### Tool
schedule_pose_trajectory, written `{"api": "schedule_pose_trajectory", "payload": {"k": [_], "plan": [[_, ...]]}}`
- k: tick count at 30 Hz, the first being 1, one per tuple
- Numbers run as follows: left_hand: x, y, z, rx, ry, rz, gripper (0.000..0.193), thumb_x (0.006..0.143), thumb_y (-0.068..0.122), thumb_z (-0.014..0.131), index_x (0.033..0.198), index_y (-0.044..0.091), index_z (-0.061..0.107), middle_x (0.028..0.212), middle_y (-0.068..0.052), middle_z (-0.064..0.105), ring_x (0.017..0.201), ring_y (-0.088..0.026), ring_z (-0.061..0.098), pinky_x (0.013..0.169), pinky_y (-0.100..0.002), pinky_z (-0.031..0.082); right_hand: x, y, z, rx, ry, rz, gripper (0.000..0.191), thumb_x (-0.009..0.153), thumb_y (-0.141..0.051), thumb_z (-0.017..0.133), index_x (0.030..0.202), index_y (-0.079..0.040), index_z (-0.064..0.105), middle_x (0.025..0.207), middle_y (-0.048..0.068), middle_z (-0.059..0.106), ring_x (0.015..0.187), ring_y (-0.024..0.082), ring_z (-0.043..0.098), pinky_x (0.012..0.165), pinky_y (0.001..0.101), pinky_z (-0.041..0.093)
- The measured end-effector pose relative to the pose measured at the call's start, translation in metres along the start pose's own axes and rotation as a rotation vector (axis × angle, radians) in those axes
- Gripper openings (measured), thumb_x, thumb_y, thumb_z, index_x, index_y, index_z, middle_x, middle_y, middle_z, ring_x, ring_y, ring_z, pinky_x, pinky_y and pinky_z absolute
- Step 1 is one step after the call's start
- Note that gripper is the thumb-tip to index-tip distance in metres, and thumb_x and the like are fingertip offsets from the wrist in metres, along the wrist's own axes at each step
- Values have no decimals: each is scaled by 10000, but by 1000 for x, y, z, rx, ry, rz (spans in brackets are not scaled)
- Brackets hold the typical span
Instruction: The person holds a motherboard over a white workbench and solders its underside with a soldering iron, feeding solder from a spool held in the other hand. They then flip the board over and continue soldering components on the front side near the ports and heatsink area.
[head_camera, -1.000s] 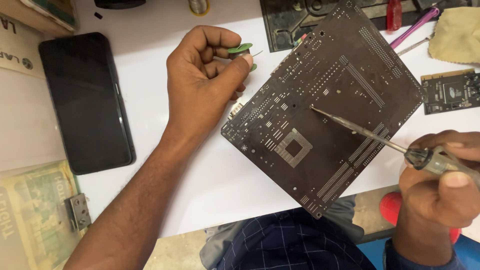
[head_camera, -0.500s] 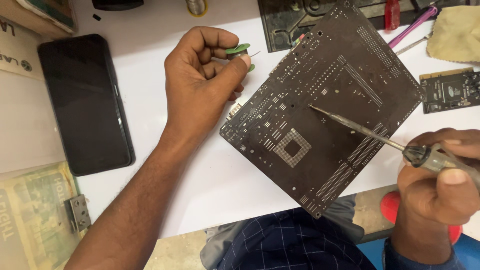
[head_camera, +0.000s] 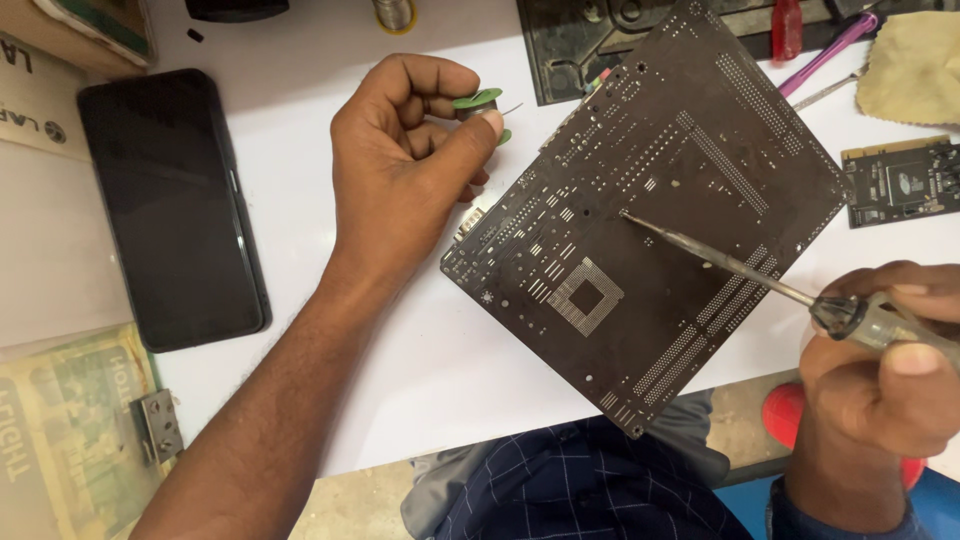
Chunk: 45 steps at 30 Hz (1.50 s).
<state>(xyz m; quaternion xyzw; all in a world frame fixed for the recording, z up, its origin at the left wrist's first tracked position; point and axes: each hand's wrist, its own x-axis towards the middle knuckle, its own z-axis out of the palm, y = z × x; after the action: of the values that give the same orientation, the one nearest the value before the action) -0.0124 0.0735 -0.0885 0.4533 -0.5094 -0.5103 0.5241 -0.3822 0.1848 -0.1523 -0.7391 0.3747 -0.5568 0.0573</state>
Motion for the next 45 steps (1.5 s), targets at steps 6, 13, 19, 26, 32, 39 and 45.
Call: {"api": "schedule_pose_trajectory", "payload": {"k": [6, 13, 19, 26, 32, 39, 45], "plan": [[0, -1, 0, 13, 3, 5, 219, 979, 40, 702, 1154, -23, 587, 953, -97, 687, 678, -49, 672, 546, -196, 570, -3, 2, -3, 10, -6, 47, 194, 1171, -130, 333, 1320, -90, 452, 1150, 315, 480, 694, 361, 602, 602, 403, 606], [-2, 0, 0, 4, 2, 0, 228, 984, 37, 705, 1167, -27, 584, 976, -101, 683, 688, -47, 666, 552, -196, 565, -8, -4, -5, -169, -16, 32, 100, 1207, -101, 380, 1283, -47, 417, 1094, 295, 514, 688, 323, 566, 616, 373, 598], [-2, 4, -1, -102, 33, -61, 271, 955, 16, 605, 1222, -16, 577, 965, -78, 650, 678, -83, 637, 552, -234, 544, -14, 3, -7, 204, 159, 402, 152, 1152, -132, 412, 1249, -20, 441, 1050, 273, 529, 675, 309, 570, 616, 375, 580], [5, 5, -12, -223, 30, -137, 339, 888, 94, 461, 1172, -22, 606, 975, -92, 623, 713, -155, 660, 568, -298, 580, -25, -1, -10, 461, 281, 562, 220, 1088, -169, 448, 1210, 12, 469, 999, 247, 545, 659, 293, 574, 617, 377, 559], [0, 3, -12, -217, 54, -129, 205, 920, 162, 513, 1050, 28, 600, 841, -51, 578, 649, -128, 596, 524, -280, 477, -34, -10, -21, 512, 302, 569, 280, 1033, -201, 480, 1176, 40, 493, 956, 224, 560, 646, 279, 578, 618, 379, 541], [2, 3, -8, -70, 80, -135, 166, 982, 225, 648, 916, 88, 581, 727, 8, 573, 601, -81, 572, 498, -243, 431, -36, -25, -26, 551, 240, 561, 267, 999, -178, 516, 1096, 71, 509, 893, 232, 567, 663, 273, 563, 632, 360, 525], [3, 4, -5, -116, 87, -118, 161, 974, 205, 675, 920, 85, 582, 742, 15, 582, 585, -74, 567, 481, -240, 427, -15, -40, -16, 489, 187, 527, 284, 878, -156, 535, 1029, 81, 496, 847, 241, 586, 606, 285, 600, 626, 373, 571]]}}
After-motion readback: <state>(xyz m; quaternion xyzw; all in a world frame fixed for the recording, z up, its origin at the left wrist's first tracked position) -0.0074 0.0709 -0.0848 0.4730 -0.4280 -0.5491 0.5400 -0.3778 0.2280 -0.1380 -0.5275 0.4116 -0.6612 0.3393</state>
